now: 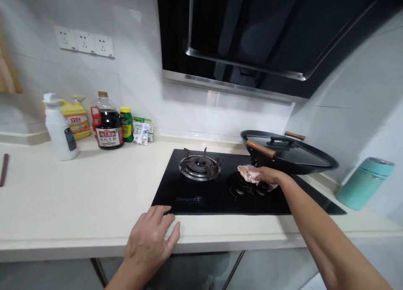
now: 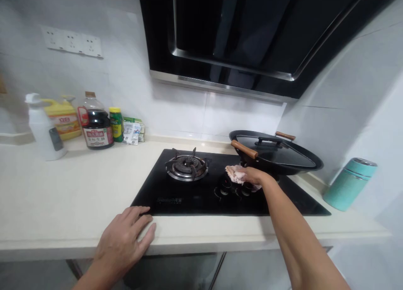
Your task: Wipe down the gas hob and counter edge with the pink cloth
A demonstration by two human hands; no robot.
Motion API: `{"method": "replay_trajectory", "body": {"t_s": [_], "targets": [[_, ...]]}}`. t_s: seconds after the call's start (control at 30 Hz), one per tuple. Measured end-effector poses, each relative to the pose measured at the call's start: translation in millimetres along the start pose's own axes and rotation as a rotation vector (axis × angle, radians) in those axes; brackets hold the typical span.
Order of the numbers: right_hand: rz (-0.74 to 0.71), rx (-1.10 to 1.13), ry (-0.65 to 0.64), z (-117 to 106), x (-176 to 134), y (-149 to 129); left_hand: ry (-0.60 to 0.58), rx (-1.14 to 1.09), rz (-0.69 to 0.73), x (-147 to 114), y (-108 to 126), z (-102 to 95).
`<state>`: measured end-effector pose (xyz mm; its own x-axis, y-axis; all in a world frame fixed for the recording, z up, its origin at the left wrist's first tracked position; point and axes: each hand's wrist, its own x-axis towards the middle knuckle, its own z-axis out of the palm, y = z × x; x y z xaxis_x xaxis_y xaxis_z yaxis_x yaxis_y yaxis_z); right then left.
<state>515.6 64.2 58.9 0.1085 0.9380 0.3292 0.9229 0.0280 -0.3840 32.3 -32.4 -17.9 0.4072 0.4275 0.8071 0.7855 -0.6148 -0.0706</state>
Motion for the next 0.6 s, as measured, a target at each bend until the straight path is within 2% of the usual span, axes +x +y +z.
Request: {"method": "replay_trajectory", "body": {"t_s": [0.1, 0.2, 0.27, 0.4, 0.5, 0.6], "targets": [[0.011, 0.093, -0.251, -11.8, -9.9, 6.3, 0.006, -0.001, 0.002, -0.6, -0.9, 1.5], [0.019, 0.15, -0.34, -20.1, -27.5, 10.6, 0.007, 0.0, 0.004, -0.9, -1.3, 2.5], [0.044, 0.163, -0.326, -22.8, -42.8, 15.0, 0.011, 0.001, 0.004, -1.1, -1.5, 3.0], [0.112, 0.043, -0.188, -25.0, -76.0, 33.1, 0.012, -0.004, 0.006, -1.9, -2.5, 3.8], [0.091, -0.084, -0.129, -27.9, -104.0, 46.9, 0.013, -0.01, 0.012, -2.2, -3.5, 4.4], [0.056, -0.198, -0.067, -30.6, -138.6, 44.8, 0.024, -0.015, 0.022, -1.7, -4.1, 5.2]]}}
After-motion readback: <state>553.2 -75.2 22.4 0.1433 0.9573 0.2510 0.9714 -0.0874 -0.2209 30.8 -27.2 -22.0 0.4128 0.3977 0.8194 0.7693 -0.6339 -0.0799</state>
